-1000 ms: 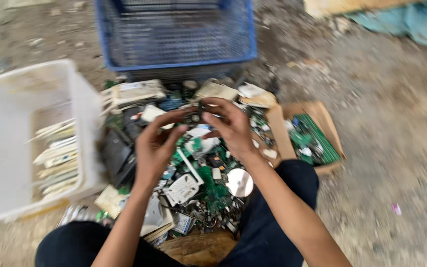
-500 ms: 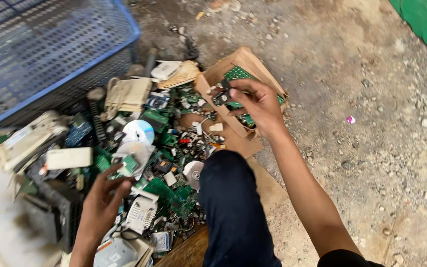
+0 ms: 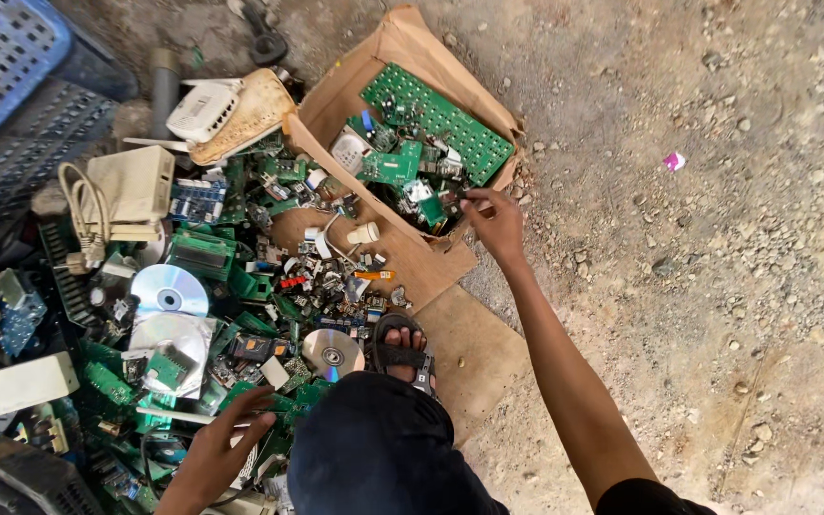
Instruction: The person sits on the ground and sorts through a pile of electronic waste, picking up various circuit boards and components one by one. They inspect each item briefly before placing it into a cardboard box.
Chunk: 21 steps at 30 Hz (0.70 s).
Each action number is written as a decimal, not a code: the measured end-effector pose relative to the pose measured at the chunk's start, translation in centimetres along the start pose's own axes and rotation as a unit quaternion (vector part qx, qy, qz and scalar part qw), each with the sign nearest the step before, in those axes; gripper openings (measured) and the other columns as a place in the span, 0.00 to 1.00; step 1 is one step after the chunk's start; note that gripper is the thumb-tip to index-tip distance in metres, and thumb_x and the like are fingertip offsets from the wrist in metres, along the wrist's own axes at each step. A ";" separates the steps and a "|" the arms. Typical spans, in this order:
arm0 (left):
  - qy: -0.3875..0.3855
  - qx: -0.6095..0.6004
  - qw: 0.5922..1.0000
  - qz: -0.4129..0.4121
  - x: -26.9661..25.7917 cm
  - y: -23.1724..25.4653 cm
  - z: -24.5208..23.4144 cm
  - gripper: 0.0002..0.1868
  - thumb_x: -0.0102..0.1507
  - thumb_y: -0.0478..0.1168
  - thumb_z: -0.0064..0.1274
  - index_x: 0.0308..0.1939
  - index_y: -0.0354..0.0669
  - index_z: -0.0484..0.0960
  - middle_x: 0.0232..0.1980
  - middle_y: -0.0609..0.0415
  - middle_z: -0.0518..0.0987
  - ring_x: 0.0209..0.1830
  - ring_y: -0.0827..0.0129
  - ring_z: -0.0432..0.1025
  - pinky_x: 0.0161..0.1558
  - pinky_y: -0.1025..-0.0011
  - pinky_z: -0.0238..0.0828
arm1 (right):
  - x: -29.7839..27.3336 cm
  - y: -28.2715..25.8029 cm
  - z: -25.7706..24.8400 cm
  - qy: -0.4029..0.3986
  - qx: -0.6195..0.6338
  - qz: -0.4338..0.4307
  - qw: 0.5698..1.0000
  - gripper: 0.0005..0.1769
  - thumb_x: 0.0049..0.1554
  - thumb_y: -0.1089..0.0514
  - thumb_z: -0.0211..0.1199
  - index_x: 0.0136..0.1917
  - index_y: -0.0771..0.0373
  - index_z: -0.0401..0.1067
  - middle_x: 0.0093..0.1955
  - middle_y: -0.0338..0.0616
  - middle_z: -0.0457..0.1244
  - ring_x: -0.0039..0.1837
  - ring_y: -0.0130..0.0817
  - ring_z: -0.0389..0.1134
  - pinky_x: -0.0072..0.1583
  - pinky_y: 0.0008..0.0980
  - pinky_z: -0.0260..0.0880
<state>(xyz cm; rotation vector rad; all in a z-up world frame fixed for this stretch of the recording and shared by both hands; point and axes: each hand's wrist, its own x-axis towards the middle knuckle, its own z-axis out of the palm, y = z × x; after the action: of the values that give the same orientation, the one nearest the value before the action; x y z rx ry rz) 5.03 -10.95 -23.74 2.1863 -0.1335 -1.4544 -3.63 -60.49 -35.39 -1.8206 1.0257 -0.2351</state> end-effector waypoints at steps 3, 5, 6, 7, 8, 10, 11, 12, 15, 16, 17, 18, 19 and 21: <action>-0.010 0.007 1.000 0.002 0.5 0.6 0.6 0.27 0.65 0.54 0.50 0.68 0.60 0.77 0.66 0.59 0.84 0.66 0.65 0.79 0.66 0.63 0.78 | -1.1 -0.9 -0.5 0.018 0.032 0.008 0.999 0.15 0.61 0.60 0.64 0.62 0.60 0.72 0.68 0.51 0.64 0.36 0.29 0.69 0.28 0.23 0.70; -0.018 0.007 1.000 -0.009 0.6 0.9 0.7 0.27 0.65 0.55 0.49 0.68 0.60 0.76 0.66 0.60 0.84 0.66 0.66 0.79 0.65 0.63 0.78 | -1.9 0.2 -0.3 0.061 0.027 -0.050 0.997 0.12 0.63 0.58 0.62 0.60 0.60 0.74 0.64 0.47 0.67 0.39 0.31 0.70 0.34 0.28 0.71; -0.024 0.008 1.000 -0.014 0.5 1.1 0.6 0.27 0.65 0.55 0.49 0.68 0.61 0.76 0.67 0.62 0.84 0.66 0.66 0.79 0.64 0.63 0.78 | -2.2 0.5 -0.2 0.107 0.023 -0.113 0.988 0.11 0.64 0.56 0.60 0.58 0.60 0.76 0.59 0.44 0.69 0.41 0.34 0.70 0.41 0.34 0.71; -0.022 0.005 1.000 -0.018 0.4 1.4 0.5 0.27 0.65 0.55 0.49 0.68 0.61 0.76 0.67 0.62 0.84 0.66 0.66 0.79 0.64 0.63 0.78 | -3.3 -0.1 0.3 0.101 0.023 -0.114 0.988 0.11 0.64 0.56 0.60 0.58 0.60 0.76 0.59 0.44 0.69 0.41 0.34 0.70 0.41 0.34 0.71; -0.016 -0.002 1.000 -0.009 0.1 1.7 0.4 0.26 0.65 0.55 0.49 0.67 0.60 0.77 0.66 0.62 0.84 0.65 0.67 0.80 0.63 0.64 0.78 | -4.3 -0.8 0.8 0.112 0.030 -0.137 0.984 0.10 0.66 0.57 0.59 0.57 0.61 0.76 0.56 0.44 0.69 0.42 0.30 0.67 0.38 0.28 0.66; -0.007 -0.013 1.000 -0.003 -0.4 2.1 0.3 0.26 0.65 0.54 0.49 0.66 0.59 0.77 0.66 0.62 0.85 0.65 0.68 0.80 0.62 0.65 0.78 | -6.1 -1.0 2.7 0.117 0.036 -0.162 0.979 0.09 0.67 0.58 0.58 0.57 0.62 0.75 0.54 0.44 0.69 0.43 0.27 0.64 0.35 0.23 0.60; 0.007 -0.013 1.000 -0.001 -0.7 2.4 0.2 0.24 0.65 0.53 0.51 0.66 0.61 0.79 0.60 0.60 0.87 0.61 0.68 0.82 0.61 0.66 0.79 | -6.8 -0.6 4.1 0.088 0.024 -0.210 0.973 0.07 0.66 0.64 0.58 0.57 0.64 0.74 0.50 0.46 0.69 0.37 0.24 0.62 0.32 0.21 0.60; 0.021 -0.012 1.000 0.000 -1.0 2.6 0.1 0.23 0.65 0.51 0.53 0.65 0.62 0.81 0.54 0.59 0.90 0.57 0.68 0.85 0.60 0.67 0.80 | -7.5 -0.3 5.4 0.058 0.014 -0.257 0.964 0.08 0.65 0.70 0.58 0.57 0.66 0.73 0.47 0.47 0.69 0.31 0.22 0.59 0.29 0.18 0.59; 0.067 -0.023 0.994 0.081 -1.2 0.4 0.4 0.19 0.64 0.46 0.56 0.61 0.59 0.83 0.41 0.61 0.88 0.44 0.71 0.85 0.58 0.69 0.84 | -8.5 0.7 10.4 -0.097 0.005 -0.214 0.972 0.11 0.62 0.64 0.59 0.57 0.64 0.76 0.52 0.44 0.71 0.37 0.25 0.66 0.40 0.23 0.68; 0.071 -0.026 0.994 0.080 -1.7 0.8 0.0 0.19 0.64 0.46 0.56 0.61 0.59 0.83 0.41 0.61 0.88 0.44 0.71 0.85 0.58 0.69 0.84 | -8.7 0.5 11.8 -0.101 0.005 -0.217 0.971 0.11 0.62 0.64 0.59 0.57 0.64 0.76 0.52 0.44 0.71 0.37 0.25 0.66 0.40 0.23 0.68; 0.068 -0.011 0.997 0.033 -2.3 1.3 -0.5 0.19 0.62 0.49 0.60 0.58 0.64 0.85 0.39 0.63 0.90 0.45 0.74 0.86 0.53 0.71 0.78 | -9.0 0.3 13.2 -0.138 -0.054 -0.212 0.966 0.11 0.63 0.58 0.59 0.57 0.61 0.76 0.51 0.42 0.72 0.37 0.29 0.68 0.41 0.29 0.68; 0.065 0.002 0.998 -0.013 -2.9 1.7 -0.8 0.19 0.60 0.52 0.63 0.56 0.69 0.87 0.37 0.64 0.93 0.47 0.77 0.87 0.48 0.72 0.73 | -9.2 0.1 14.5 -0.174 -0.114 -0.206 0.956 0.12 0.64 0.53 0.59 0.57 0.58 0.77 0.50 0.41 0.72 0.36 0.32 0.70 0.42 0.34 0.68; 0.068 -0.002 0.998 -0.014 -3.2 1.6 -0.9 0.19 0.60 0.52 0.63 0.56 0.69 0.87 0.37 0.64 0.93 0.47 0.77 0.87 0.48 0.72 0.73 | -8.9 0.4 15.8 -0.177 -0.115 -0.210 0.955 0.12 0.64 0.53 0.59 0.57 0.58 0.77 0.50 0.41 0.72 0.36 0.32 0.70 0.42 0.34 0.68; 0.065 0.009 0.997 -0.031 -4.0 1.3 -1.2 0.21 0.66 0.59 0.46 0.56 0.63 0.87 0.22 0.57 0.84 0.22 0.72 0.76 0.31 0.73 0.69 | -8.8 0.9 18.7 -0.172 -0.199 -0.274 0.925 0.10 0.65 0.54 0.59 0.59 0.55 0.73 0.46 0.44 0.68 0.39 0.40 0.70 0.34 0.40 0.67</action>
<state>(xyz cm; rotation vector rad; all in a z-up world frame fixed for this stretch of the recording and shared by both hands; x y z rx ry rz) 4.67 -10.19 -19.43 2.3116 -0.0353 -1.3421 1.01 -41.78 -42.81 -2.3941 0.3100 -0.0305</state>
